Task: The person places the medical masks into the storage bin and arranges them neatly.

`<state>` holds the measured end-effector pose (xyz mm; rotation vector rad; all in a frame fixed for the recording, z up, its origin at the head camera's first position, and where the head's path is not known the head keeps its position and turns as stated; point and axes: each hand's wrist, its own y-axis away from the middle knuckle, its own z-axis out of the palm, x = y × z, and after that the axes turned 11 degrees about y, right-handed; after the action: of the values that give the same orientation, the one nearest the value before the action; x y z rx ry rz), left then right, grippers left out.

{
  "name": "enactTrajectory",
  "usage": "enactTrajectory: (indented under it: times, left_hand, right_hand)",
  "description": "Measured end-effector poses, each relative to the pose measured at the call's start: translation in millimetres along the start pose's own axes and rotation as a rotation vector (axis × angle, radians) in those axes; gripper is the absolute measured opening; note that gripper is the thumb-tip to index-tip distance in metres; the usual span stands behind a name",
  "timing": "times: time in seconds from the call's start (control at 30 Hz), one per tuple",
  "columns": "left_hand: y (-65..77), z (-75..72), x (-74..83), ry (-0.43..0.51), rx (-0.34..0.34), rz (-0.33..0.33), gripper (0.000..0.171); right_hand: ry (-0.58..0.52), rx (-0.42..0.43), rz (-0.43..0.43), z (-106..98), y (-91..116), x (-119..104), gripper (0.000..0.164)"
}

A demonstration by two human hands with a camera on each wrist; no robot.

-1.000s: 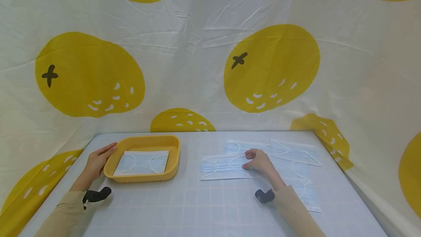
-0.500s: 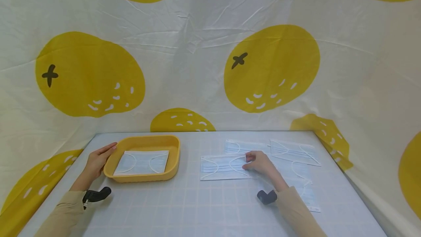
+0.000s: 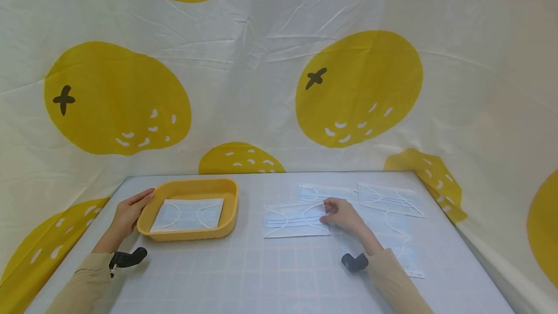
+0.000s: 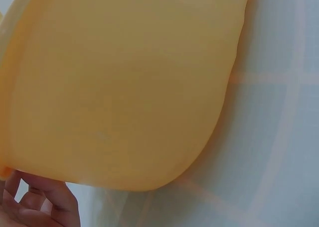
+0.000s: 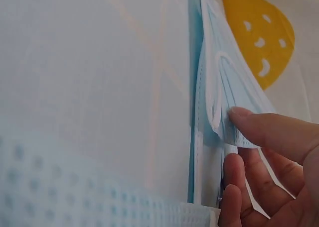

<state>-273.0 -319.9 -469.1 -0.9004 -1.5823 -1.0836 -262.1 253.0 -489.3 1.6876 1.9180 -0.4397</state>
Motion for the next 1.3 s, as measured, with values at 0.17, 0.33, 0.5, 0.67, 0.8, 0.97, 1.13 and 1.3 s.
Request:
enactTrajectory:
  times: [0.17,0.33,0.5,0.67,0.8,0.97,1.13,1.3]
  left_hand:
    - [1.4,0.4,-0.7,0.023,0.001,0.021,0.065]
    - [2.5,-0.4,-0.7,0.050,0.006,0.042,0.065]
    - [3.6,-1.3,-2.7,0.041,-0.002,0.041,0.066]
    - [3.0,-1.4,-3.6,0.046,-0.007,0.044,0.066]
    - [2.7,-1.2,-2.2,0.043,-0.007,0.051,0.066]
    - [3.4,-0.9,-0.5,0.039,-0.001,0.039,0.066]
    - [3.4,-0.7,-1.1,0.026,0.001,0.041,0.066]
    - [1.5,0.5,-1.1,0.011,0.009,0.041,0.064]
  right_hand:
    - [-0.027,0.018,0.013,-1.1,3.3,-0.2,0.057]
    - [-0.076,0.035,0.046,0.4,6.7,-5.5,0.052]
    - [-0.117,0.019,0.055,0.4,12.5,-11.3,0.042]
    - [-0.128,0.035,0.037,-2.8,20.1,-13.8,0.038]
    - [-0.128,0.054,0.049,-4.3,24.4,-15.6,0.035]
    - [-0.138,0.037,0.070,-5.3,28.2,-16.2,0.035]
    - [-0.130,0.028,0.061,-4.0,30.0,-15.4,0.031]
    - [-0.076,0.021,0.063,-2.7,30.5,-15.3,0.028]
